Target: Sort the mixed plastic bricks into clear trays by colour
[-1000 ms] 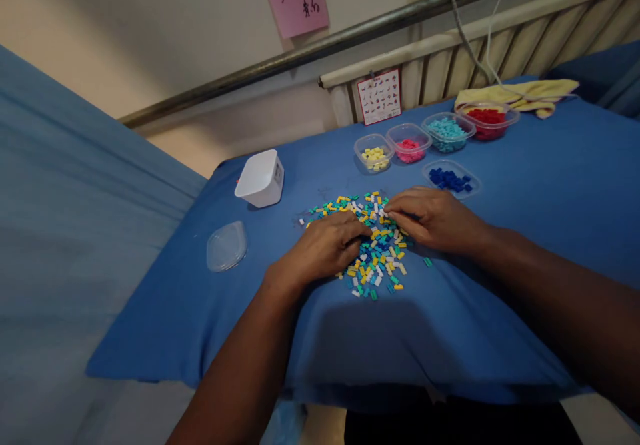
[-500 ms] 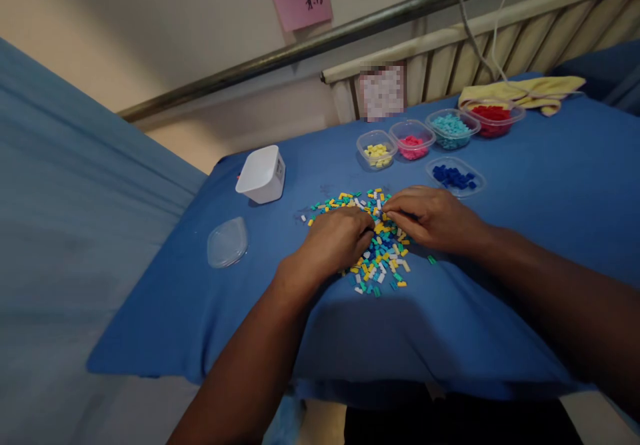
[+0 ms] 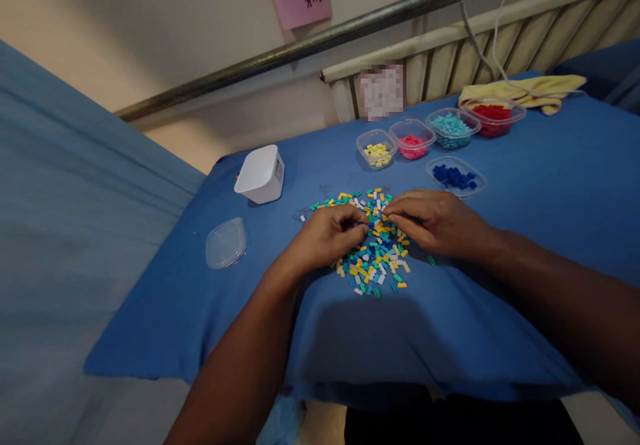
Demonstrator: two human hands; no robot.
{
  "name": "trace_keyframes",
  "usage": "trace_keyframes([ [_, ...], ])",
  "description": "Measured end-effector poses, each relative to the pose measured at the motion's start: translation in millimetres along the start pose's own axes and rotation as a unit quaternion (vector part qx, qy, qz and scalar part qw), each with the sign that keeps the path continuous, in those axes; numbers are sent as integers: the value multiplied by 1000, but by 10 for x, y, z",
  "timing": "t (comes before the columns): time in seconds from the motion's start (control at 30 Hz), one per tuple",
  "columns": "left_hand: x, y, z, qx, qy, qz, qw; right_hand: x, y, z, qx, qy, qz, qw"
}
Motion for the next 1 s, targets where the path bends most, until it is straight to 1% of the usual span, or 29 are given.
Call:
trace_keyframes([
  [0.07, 64, -8, -6, -11, 126, 54, 991, 37, 0, -15, -17, -42, -19, 999],
  [0.13, 77, -23, -38, -20, 206, 89, 974, 67, -3, -47, -30, -93, -40, 994],
  [0.23, 46, -51, -109, -39, 274, 107, 955, 94, -7, -84, -53, -138, -57, 987],
  [0.33, 18, -68, -179, -48, 317, 107, 941, 77, -6, -86, -77, -139, -80, 984],
  [0.43, 18, -63, -213, -54, 328, 108, 937, 50, -4, -76, -99, -138, -100, 980],
  [0.57, 29, -57, -247, -46, 337, 102, 935, 31, -4, -85, -127, -155, -115, 973],
  [0.67, 43, -67, -266, -54, 346, 94, 932, 40, -6, -99, -129, -157, -114, 972],
  [0.8, 31, -78, -265, -67, 339, 88, 934, 90, -28, -87, -113, -132, -78, 982],
  [1.0, -36, -47, -250, -49, 308, 81, 947, 188, -74, -61, -82, -69, 2, 994],
])
Point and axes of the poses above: each hand's wrist, its own y-axis away from the middle knuckle, its own z-axis out of the back of the hand, x = y × z, the point moved 5 cm from there along -y, towards the middle knuckle, and after that the axes turned 9 degrees about -y, right-handed, at the moved point
